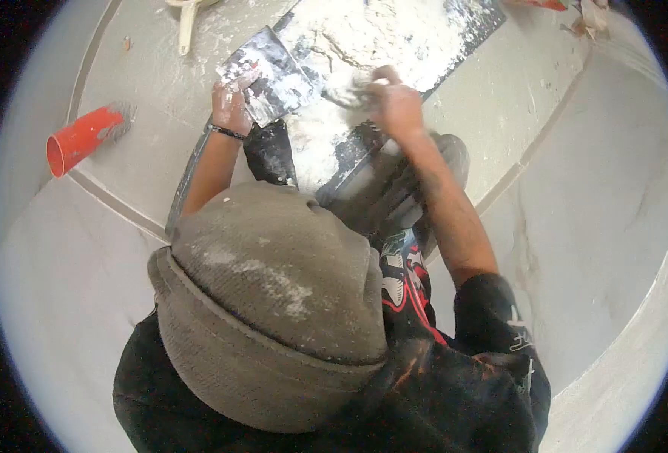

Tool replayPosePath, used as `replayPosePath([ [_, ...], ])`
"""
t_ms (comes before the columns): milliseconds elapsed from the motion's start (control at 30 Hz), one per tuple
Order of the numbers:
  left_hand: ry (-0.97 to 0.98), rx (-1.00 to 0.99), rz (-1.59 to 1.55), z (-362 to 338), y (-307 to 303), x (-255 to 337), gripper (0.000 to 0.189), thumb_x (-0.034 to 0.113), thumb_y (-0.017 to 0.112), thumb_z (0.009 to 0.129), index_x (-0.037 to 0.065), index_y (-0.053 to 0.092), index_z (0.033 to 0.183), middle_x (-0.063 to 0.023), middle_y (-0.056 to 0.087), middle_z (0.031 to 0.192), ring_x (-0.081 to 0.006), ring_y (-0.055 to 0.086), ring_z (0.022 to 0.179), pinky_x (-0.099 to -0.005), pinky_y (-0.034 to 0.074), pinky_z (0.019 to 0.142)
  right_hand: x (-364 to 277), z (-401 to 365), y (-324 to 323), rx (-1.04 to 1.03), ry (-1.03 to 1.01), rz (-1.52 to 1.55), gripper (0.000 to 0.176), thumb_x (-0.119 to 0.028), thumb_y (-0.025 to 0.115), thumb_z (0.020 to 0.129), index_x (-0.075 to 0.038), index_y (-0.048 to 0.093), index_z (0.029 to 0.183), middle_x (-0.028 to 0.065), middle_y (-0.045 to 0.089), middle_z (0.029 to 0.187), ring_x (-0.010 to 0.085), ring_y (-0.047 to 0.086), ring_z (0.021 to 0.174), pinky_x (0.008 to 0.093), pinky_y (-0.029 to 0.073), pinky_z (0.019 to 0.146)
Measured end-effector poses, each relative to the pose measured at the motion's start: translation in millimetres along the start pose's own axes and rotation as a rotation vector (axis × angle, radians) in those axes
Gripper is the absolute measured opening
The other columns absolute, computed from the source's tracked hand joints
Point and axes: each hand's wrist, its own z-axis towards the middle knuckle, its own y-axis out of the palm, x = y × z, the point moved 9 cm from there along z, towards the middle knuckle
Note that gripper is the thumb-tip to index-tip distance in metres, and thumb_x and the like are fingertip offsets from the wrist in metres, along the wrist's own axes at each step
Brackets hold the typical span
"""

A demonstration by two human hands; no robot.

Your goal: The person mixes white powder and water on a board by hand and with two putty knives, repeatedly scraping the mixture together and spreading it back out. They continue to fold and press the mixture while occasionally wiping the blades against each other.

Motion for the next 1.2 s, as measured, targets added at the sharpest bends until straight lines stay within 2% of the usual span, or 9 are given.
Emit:
replayPosePath([
  [300,-0.404,-0.216,-0.966,-9.8,106.7,30.6,0.045,0.037,0.047,0.091,0.002,0.054,0.117,-0.0107,0.051,0.125,-0.0214,0.05,0.11,-0.0352,0.04,0.096,35.7,-15.8,-93.3,0.504,0.265,1.043,0.03,0.005,0.058,0.074,0.011,0.055,0.102,0.013,0.059,0.102,0.0188,0.057,0.092,0.0274,0.044,0.084],
  [333,0.114,-0.372,-0.738,-3.4,112.4,77.1,0.043,0.033,0.045,0.093,0.001,0.05,0.12,-0.0122,0.05,0.126,-0.0227,0.049,0.112,-0.0359,0.041,0.096,33.1,-21.4,-106.3,0.615,0.162,1.065,0.037,0.006,0.058,0.076,0.014,0.049,0.111,0.0161,0.059,0.105,0.02,0.059,0.091,0.0285,0.046,0.084],
  [433,-0.297,-0.362,-0.248,7.7,128.2,89.2,0.04,0.025,0.042,0.094,0.0,0.044,0.125,-0.0129,0.049,0.127,-0.0209,0.047,0.115,-0.0371,0.041,0.097,11.4,-30.0,-127.7,0.718,-0.025,1.092,0.04,0.007,0.057,0.076,0.015,0.047,0.113,0.0164,0.058,0.107,0.0215,0.058,0.094,0.0308,0.045,0.086],
  [467,0.147,-0.372,0.035,12.1,125.9,84.0,0.036,0.016,0.041,0.093,0.002,0.045,0.126,-0.0119,0.051,0.126,-0.0195,0.05,0.113,-0.0378,0.042,0.094,6.4,-32.1,-126.2,0.614,0.061,0.951,0.041,0.006,0.058,0.076,0.014,0.047,0.114,0.0166,0.056,0.11,0.023,0.056,0.099,0.0332,0.044,0.09],
  [600,-0.283,-0.395,-0.796,8.3,138.4,81.4,0.056,0.038,0.043,0.091,-0.003,0.041,0.129,-0.0134,0.045,0.132,-0.0223,0.043,0.12,-0.0363,0.035,0.101,-21.7,-36.2,-116.7,0.423,-0.014,0.824,0.046,0.007,0.055,0.075,0.006,0.047,0.12,0.0165,0.044,0.126,0.0248,0.048,0.113,0.0357,0.039,0.096],
  [900,0.35,-0.364,-0.325,17.7,125.6,125.4,0.053,0.033,0.048,0.088,0.001,0.041,0.129,-0.0143,0.049,0.128,-0.0211,0.046,0.118,-0.0369,0.033,0.101,-38.1,-31.3,-93.4,0.444,-0.257,0.409,0.061,0.02,0.048,0.06,-0.007,0.058,0.114,0.025,0.04,0.128,0.0413,0.044,0.119,0.0432,0.037,0.099],
  [933,-0.154,-0.394,-0.998,23.7,137.4,87.4,0.054,0.035,0.045,0.091,-0.003,0.038,0.129,-0.0177,0.048,0.128,-0.0234,0.044,0.12,-0.0379,0.033,0.102,-37.2,-29.4,-89.1,0.405,-0.266,0.357,0.07,0.016,0.056,0.053,-0.008,0.057,0.119,0.0269,0.04,0.129,0.0402,0.043,0.119,0.0399,0.037,0.099],
  [1167,0.153,-0.373,-0.369,27.4,110.7,110.0,0.054,0.031,0.053,0.088,-0.001,0.038,0.129,-0.0178,0.051,0.123,-0.0242,0.051,0.111,-0.0385,0.042,0.096,-17.8,-14.0,-94.3,0.354,-0.13,0.171,0.06,0.017,0.053,0.061,-0.008,0.059,0.115,0.0221,0.045,0.126,0.0394,0.045,0.119,0.0412,0.037,0.099],
  [1200,-0.041,-0.312,-1.047,20.7,119.6,130.6,0.047,0.027,0.053,0.088,-0.001,0.044,0.125,-0.0174,0.055,0.118,-0.0211,0.055,0.103,-0.0335,0.045,0.092,-14.1,-8.9,-94.6,0.289,-0.131,0.163,0.05,0.012,0.056,0.068,-0.006,0.058,0.115,0.0214,0.049,0.123,0.0357,0.047,0.117,0.0396,0.04,0.096],
])
